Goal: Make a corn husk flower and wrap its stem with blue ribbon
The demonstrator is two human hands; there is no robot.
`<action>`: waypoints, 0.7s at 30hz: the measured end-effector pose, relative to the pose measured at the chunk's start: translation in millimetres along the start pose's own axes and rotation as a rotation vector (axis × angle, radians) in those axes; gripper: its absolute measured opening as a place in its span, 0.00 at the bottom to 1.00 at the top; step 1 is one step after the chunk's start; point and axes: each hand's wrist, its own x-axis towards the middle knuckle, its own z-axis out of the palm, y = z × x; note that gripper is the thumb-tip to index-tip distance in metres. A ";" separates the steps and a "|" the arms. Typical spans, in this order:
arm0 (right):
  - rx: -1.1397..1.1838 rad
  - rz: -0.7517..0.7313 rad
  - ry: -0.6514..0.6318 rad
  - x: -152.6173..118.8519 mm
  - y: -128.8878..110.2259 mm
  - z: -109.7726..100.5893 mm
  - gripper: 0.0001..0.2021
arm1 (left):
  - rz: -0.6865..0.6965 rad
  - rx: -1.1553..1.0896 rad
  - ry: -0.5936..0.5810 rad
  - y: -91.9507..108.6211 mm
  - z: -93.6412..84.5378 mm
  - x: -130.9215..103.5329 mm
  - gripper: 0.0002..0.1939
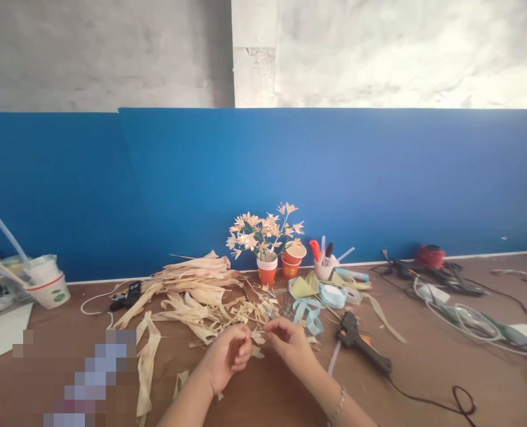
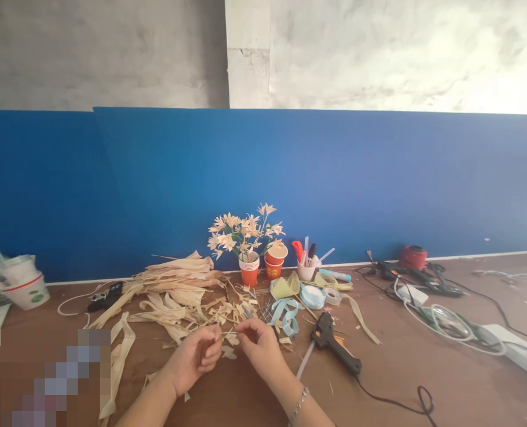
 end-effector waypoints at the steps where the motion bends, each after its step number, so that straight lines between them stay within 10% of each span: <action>1: -0.021 -0.009 0.017 0.2 0.0 -0.8 0.05 | 0.006 -0.005 -0.001 -0.3 -0.4 -0.1 0.07; 8: -0.144 -0.089 0.134 -0.9 -3.2 -3.7 0.05 | 0.003 0.086 0.017 -1.3 0.9 0.3 0.08; 15: -0.188 -0.177 0.161 -3.7 -8.8 -2.7 0.06 | 0.109 0.236 0.331 -0.4 4.9 3.4 0.15; 21: -0.221 -0.238 0.056 -7.3 -15.7 -0.1 0.06 | 0.050 0.328 0.151 -3.6 7.4 -0.8 0.15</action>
